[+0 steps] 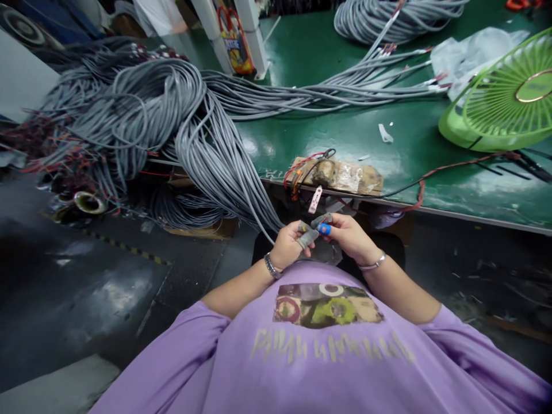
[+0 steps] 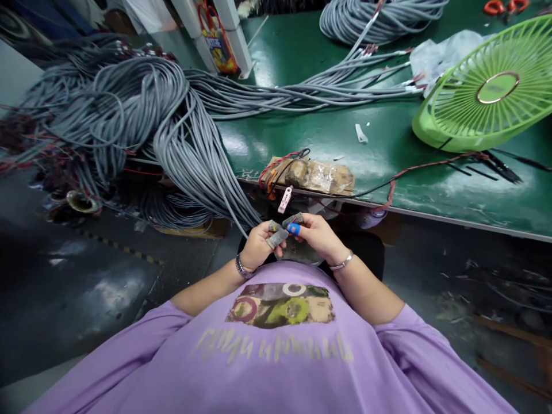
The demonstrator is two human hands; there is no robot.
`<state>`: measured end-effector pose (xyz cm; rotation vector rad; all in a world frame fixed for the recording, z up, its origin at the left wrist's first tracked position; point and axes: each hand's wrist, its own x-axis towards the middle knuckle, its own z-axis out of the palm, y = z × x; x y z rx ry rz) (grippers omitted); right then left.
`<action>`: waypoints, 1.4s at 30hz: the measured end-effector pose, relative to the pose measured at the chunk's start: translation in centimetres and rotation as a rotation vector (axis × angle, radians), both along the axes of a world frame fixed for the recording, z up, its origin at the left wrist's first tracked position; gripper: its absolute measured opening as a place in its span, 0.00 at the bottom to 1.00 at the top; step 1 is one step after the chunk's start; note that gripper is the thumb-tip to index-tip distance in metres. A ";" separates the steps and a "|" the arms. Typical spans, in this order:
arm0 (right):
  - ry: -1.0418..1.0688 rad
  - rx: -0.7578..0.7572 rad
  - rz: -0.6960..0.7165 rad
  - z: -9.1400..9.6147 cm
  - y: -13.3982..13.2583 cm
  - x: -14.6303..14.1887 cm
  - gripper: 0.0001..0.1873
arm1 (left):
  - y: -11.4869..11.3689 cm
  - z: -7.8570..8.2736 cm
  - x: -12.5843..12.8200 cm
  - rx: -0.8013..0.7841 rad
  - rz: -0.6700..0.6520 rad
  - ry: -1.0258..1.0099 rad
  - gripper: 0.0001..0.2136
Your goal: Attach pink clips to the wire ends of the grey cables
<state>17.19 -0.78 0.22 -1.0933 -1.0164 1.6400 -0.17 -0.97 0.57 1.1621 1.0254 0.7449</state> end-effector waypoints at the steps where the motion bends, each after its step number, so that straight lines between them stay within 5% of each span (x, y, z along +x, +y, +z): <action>1: 0.030 -0.034 -0.014 0.0 0.0 -0.1 0.17 | 0.0 -0.1 0.0 -0.007 -0.013 0.008 0.19; 7: -0.068 -0.001 -0.050 0.2 0.0 -0.8 0.17 | 0.2 -0.6 0.1 -0.072 -0.142 0.089 0.16; 17: -0.060 -0.004 -0.155 -0.5 0.1 -1.2 0.21 | 0.0 -0.5 0.1 -0.022 0.177 -0.088 0.16; 23: -0.104 0.130 -0.128 -0.2 -0.6 -1.6 0.17 | -0.4 -0.3 0.2 -0.041 0.279 -0.151 0.16; 33: -0.213 0.162 -0.098 0.0 -0.5 -1.9 0.18 | -0.6 0.5 0.1 -0.139 -0.003 0.014 0.15; 42: -0.134 0.157 -0.163 -0.2 -1.0 -2.1 0.16 | -0.3 0.5 0.0 -0.126 0.291 -0.200 0.16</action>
